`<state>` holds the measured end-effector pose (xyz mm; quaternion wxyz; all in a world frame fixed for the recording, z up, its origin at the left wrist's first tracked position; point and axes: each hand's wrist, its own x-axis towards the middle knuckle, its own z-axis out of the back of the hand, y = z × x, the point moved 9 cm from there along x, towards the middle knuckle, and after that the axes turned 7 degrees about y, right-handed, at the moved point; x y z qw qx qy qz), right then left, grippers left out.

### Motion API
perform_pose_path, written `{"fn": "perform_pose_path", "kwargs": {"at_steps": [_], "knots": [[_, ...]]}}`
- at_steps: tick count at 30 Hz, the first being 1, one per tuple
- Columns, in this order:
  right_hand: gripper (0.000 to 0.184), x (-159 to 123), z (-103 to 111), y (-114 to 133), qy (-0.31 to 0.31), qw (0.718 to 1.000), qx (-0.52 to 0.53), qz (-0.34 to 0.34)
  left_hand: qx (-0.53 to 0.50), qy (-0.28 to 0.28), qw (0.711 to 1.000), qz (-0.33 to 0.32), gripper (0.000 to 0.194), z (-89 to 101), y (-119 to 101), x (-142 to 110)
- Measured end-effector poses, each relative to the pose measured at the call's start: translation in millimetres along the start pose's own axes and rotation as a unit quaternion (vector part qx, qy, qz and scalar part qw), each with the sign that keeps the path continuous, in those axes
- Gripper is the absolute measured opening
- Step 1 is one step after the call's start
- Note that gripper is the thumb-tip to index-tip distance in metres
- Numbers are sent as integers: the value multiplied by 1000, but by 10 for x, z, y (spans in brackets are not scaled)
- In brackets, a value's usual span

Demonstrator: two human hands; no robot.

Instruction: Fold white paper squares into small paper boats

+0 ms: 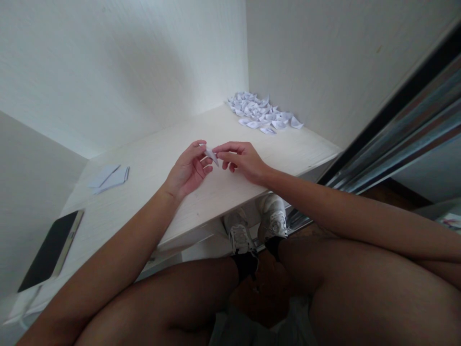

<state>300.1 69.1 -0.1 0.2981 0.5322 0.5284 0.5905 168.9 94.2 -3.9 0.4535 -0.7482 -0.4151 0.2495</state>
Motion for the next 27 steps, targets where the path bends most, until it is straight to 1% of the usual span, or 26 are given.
{"fn": "perform_pose_path", "kwargs": {"at_steps": [2, 4, 7, 9, 16, 22, 27], "knots": [[28, -6, -14, -4, 12, 1000, 4, -8, -26, 1, 1000, 0, 24, -6, -11, -2], [31, -7, -18, -14, 20, 1000, 10, -14, -33, 10, 999, -8, 34, -29, -30, -7], [33, 0, -9, -41, 25, 999, 25, -19, -18, 9, 999, -30, 50, -45, -55, -18], [35, 5, -6, -58, 28, 999, 32, -21, -3, 5, 999, -46, 55, -45, -66, -24], [39, 1, -13, -83, 40, 999, 28, -19, 62, -5, 993, -102, 64, -22, -116, -25], [34, 12, -7, -98, 41, 999, 35, -1, 90, 2, 990, -113, 63, -62, -124, -32], [36, 9, 1, -78, 36, 999, 26, -1, 88, 2, 989, -115, 66, -62, -120, -38]]}}
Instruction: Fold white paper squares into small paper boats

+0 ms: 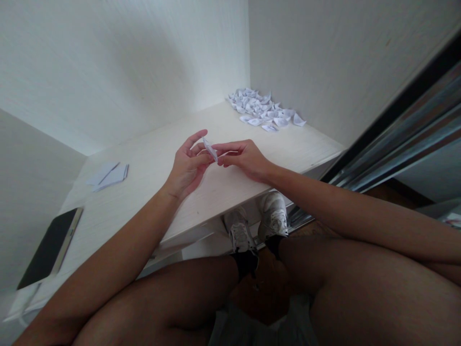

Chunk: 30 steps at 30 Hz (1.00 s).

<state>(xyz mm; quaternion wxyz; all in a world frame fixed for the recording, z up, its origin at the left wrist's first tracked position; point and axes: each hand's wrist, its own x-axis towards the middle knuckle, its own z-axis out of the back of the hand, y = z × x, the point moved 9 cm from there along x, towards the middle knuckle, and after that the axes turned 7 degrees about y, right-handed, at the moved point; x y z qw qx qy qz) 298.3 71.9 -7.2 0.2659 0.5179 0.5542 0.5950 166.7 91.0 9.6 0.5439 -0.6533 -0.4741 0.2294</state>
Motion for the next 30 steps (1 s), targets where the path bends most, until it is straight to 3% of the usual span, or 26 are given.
{"fn": "perform_pose_path", "kwargs": {"at_steps": [11, 20, 30], "knots": [[36, -4, 5, 40, -3, 1000, -16, 22, 8, 5, 1000, -9, 69, -8, -13, 1], [41, -27, 7, 128, -24, 993, -100, 59, 4, -12, 999, -34, 65, -2, -33, 14], [32, -156, -50, 372, -91, 941, -305, 115, 69, -17, 994, -78, 66, -13, -104, 5]]}}
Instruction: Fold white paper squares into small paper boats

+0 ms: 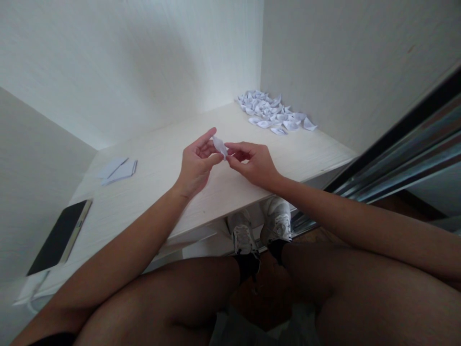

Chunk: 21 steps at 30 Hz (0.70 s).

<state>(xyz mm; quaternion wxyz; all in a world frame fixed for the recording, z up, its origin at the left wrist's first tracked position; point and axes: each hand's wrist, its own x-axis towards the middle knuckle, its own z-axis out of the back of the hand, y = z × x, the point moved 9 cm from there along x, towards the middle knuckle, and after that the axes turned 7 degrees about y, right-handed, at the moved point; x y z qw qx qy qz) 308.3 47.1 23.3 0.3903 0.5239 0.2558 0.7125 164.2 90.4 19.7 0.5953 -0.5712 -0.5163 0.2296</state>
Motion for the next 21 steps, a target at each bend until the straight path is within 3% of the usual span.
{"fn": "perform_pose_path", "kwargs": {"at_steps": [7, 15, 21], "knots": [[28, -6, -16, 63, 6, 999, -33, 19, 44, -4, 998, -37, 63, -15, -73, -18], [25, -13, 1, 27, 0, 999, -33, 4, 68, -9, 997, -30, 70, -9, -41, -24], [24, -30, 20, -4, -24, 999, 17, -23, 14, -47, 999, 3, 69, 22, 3, -24]]}}
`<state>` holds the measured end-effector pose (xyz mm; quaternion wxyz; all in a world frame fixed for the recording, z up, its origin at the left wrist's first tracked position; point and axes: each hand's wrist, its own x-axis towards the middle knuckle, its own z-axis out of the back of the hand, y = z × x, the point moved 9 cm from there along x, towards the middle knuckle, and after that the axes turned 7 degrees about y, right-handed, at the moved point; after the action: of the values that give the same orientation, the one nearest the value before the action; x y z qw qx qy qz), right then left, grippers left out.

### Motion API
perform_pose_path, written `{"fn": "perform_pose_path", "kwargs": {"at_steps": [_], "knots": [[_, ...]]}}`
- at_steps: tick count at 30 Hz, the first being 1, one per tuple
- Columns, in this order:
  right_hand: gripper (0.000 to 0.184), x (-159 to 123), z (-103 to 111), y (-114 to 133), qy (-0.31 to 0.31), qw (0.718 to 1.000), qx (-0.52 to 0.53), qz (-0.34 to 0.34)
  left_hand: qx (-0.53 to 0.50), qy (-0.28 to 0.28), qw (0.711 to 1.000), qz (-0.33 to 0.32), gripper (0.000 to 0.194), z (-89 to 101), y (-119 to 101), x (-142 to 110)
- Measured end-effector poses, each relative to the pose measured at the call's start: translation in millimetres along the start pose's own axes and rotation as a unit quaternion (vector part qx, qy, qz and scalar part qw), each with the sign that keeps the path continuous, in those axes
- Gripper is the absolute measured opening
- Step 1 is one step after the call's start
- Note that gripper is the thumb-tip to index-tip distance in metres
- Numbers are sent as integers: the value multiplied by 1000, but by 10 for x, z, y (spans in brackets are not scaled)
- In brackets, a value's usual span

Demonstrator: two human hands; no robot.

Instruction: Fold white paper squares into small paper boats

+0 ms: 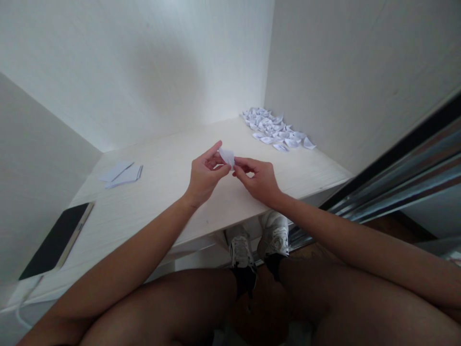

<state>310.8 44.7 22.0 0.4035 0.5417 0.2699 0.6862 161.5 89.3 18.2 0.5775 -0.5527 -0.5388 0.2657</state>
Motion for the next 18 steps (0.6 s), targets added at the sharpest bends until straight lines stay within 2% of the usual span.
{"fn": "perform_pose_path", "kwargs": {"at_steps": [7, 12, 18], "knots": [[24, 22, -31, -108, -28, 994, 97, -30, -33, -33, 999, -1, 71, 23, 33, -27], [22, 2, -41, -55, -23, 997, 62, -25, -45, -45, 998, 7, 68, 21, 12, -37], [17, -3, -20, -63, -38, 996, 76, -4, -61, -51, 997, 11, 74, 27, 26, -39]]}}
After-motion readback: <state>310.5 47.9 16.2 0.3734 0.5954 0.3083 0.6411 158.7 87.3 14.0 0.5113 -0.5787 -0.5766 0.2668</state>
